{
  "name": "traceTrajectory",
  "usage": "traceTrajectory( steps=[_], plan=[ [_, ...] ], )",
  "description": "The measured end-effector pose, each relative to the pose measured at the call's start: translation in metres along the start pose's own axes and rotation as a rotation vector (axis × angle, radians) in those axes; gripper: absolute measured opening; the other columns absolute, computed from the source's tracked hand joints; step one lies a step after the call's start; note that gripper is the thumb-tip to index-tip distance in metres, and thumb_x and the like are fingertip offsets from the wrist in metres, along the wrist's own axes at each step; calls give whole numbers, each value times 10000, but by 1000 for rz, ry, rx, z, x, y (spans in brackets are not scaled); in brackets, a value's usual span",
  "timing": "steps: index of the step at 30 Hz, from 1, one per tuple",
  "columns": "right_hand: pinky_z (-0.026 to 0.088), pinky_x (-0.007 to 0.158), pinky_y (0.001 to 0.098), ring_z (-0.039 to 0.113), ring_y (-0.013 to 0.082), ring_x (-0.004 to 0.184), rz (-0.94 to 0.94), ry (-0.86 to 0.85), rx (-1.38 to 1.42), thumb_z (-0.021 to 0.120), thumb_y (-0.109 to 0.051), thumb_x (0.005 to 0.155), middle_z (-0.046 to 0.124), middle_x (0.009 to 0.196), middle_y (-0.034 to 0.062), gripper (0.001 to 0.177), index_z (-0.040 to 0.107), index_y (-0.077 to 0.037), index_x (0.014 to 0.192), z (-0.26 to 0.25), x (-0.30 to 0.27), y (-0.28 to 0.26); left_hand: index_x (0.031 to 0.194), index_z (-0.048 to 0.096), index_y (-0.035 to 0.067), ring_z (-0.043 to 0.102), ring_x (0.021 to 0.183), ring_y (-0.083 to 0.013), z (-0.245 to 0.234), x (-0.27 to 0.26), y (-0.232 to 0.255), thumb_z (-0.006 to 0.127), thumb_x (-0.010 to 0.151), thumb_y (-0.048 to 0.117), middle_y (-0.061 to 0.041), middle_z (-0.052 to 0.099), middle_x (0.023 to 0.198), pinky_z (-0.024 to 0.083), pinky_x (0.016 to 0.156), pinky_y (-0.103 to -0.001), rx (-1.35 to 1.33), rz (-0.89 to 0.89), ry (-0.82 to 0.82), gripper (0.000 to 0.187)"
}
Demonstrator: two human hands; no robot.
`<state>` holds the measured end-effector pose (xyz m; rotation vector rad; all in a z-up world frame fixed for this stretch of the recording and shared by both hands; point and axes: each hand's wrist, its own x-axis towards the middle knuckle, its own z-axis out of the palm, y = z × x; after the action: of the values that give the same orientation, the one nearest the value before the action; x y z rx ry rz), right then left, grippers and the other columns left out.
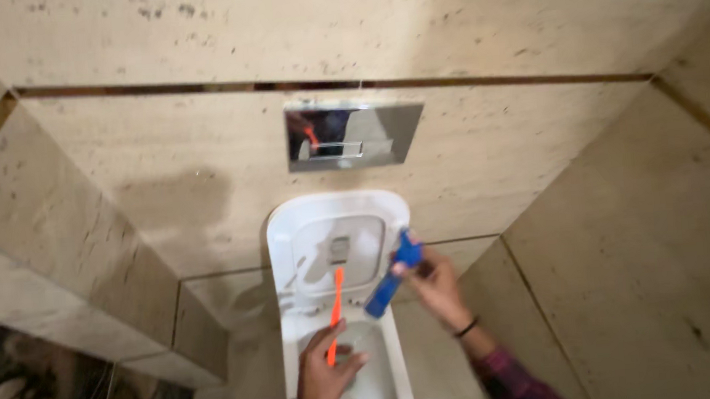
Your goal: The person rinses a wall-mounted toilet with a handheld bidet sprayer, then applies a blue liquid cleaner to the seat and lid. They scrub the underside and edges of the toilet lid with an orange toothbrush, focusing on the hinge area and rim.
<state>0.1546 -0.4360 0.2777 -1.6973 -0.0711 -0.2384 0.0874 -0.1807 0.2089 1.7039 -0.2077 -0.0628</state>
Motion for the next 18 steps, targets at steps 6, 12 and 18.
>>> traceTrajectory(
  steps=[6,12,18],
  plan=[
    [554,819,279,642,78,889,-313,375,-202,754,-133,1006,708,993,-9,205,703,-24,1171,-158,123,-145,1350,685,122,795,831,-184,0,-5,-72,932,676,142,-87,709,1243,654,642,-329,30,-163,16,719],
    [517,726,274,610,99,798,-833,559,-328,775,-175,1054,628,927,-8,217,589,-66,1031,-289,242,-270,1322,692,121,834,793,-217,23,-15,-131,938,672,126,-111,719,1228,656,665,-364,-3,-57,151,695],
    [560,849,296,647,139,926,-861,619,-333,652,-131,1140,738,1082,15,165,706,-23,1251,-371,377,-301,1306,683,110,821,788,-210,34,11,-138,886,719,136,-104,731,1200,648,666,-357,30,-145,159,622]
  ],
)
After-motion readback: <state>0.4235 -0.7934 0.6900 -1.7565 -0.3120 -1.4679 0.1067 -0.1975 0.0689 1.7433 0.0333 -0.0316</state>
